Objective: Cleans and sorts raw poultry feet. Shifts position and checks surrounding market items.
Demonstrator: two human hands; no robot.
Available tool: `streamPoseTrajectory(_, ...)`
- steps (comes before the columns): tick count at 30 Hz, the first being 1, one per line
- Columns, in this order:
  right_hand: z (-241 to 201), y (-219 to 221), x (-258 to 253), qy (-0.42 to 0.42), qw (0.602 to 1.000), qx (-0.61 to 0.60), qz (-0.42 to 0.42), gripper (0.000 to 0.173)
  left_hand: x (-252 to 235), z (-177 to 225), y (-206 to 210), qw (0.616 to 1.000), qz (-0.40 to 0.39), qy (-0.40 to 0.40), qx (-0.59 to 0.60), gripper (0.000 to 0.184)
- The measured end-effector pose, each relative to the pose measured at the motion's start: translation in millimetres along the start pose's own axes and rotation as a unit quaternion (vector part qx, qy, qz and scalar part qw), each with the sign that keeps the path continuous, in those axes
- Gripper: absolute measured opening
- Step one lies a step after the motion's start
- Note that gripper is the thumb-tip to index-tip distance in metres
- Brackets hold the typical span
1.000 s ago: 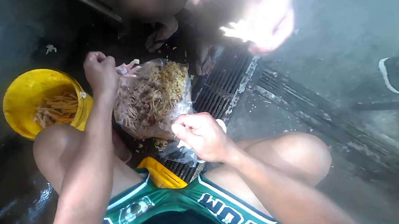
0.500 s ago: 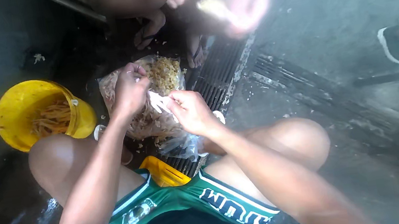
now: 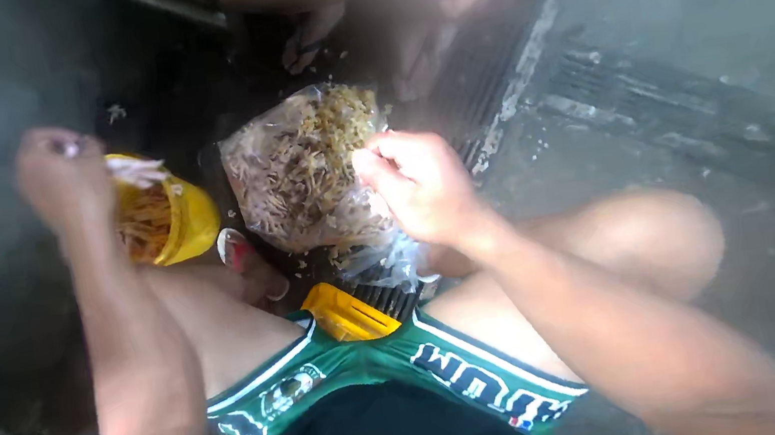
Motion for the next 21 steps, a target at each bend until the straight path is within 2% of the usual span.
streamPoseTrajectory(3,-5,-19,-5,-0.025,1.0,-0.009,0.01,0.032,3,-21,-3,0.994,-0.026,-0.088,-0.066,0.066)
streamPoseTrajectory(6,-8,-35,-8,-0.039,0.999,0.029,-0.011,0.032,21,1,27,0.994,-0.079,-0.07,-0.042,0.059)
streamPoseTrajectory(8,-7,-41,-9,-0.046,0.997,0.053,-0.025,0.03,29,16,66,0.987,-0.155,-0.043,-0.021,0.049)
streamPoseTrajectory(11,-4,-43,-11,-0.049,0.997,0.053,-0.031,0.027,42,24,149,0.967,-0.256,-0.019,0.002,0.039)
streamPoseTrajectory(15,2,-43,-13,-0.025,0.998,0.049,-0.042,0.026,83,9,265,0.937,-0.348,0.006,-0.005,0.041)
streamPoseTrajectory(18,15,-44,-14,-0.021,0.996,0.075,-0.049,0.026,122,3,302,0.903,-0.422,0.003,-0.079,0.038)
streamPoseTrajectory(21,27,-43,-15,-0.018,0.992,0.114,-0.056,0.025,143,-17,322,0.896,-0.435,-0.012,-0.084,0.037)
Point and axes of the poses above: each hand's wrist, its own x-axis away from the middle knuckle, its own y-axis out of the palm, z = x × y, the point moved 2 cm from there along -x, towards the middle knuckle, and after that the axes turned 3 degrees about z, right-handed, at the moved point
